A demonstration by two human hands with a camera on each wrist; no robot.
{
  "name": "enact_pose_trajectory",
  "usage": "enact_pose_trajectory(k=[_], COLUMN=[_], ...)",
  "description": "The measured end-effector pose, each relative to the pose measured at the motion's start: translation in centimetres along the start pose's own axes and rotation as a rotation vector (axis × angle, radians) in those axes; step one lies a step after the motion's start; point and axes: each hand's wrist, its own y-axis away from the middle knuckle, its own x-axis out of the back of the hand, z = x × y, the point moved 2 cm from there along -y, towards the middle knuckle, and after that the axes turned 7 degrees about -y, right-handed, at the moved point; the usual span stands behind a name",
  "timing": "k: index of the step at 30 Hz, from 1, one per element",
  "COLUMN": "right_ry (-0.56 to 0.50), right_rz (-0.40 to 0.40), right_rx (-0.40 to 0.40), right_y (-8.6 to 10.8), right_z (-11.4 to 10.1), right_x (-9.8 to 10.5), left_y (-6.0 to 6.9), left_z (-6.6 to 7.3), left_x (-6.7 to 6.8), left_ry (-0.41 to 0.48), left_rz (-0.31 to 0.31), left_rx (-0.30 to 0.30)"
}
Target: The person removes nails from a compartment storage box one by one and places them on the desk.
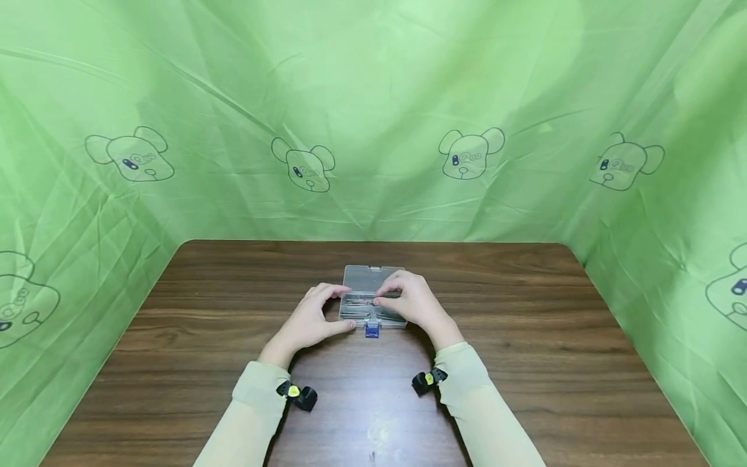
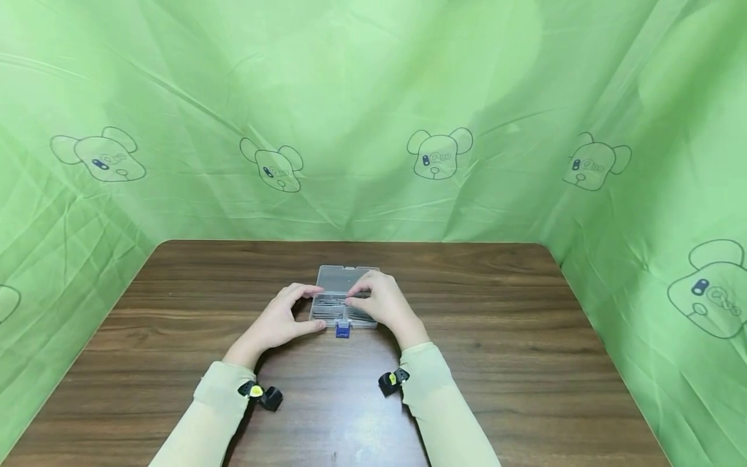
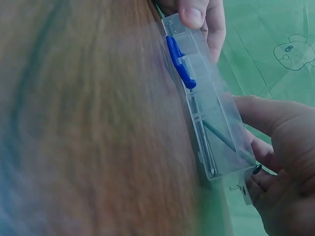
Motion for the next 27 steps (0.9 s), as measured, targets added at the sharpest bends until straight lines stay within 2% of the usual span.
enact_pose_trajectory(k=[8,27], right_ry=[0.063,0.126], right_rz=[-0.112,-0.215], right_rx=[0.072,0.052], right_y=[-0.7,-1.3], right_z=[-0.1,0.2], right_x=[0.7,0.5], left_y=[-0.1,0.0], left_z=[0.1,0.3], left_x=[-0.2,0.0], left_ry=[0.009,0.009], left_rz=[-0.006,-0.009], left_rx=[0.009,0.016])
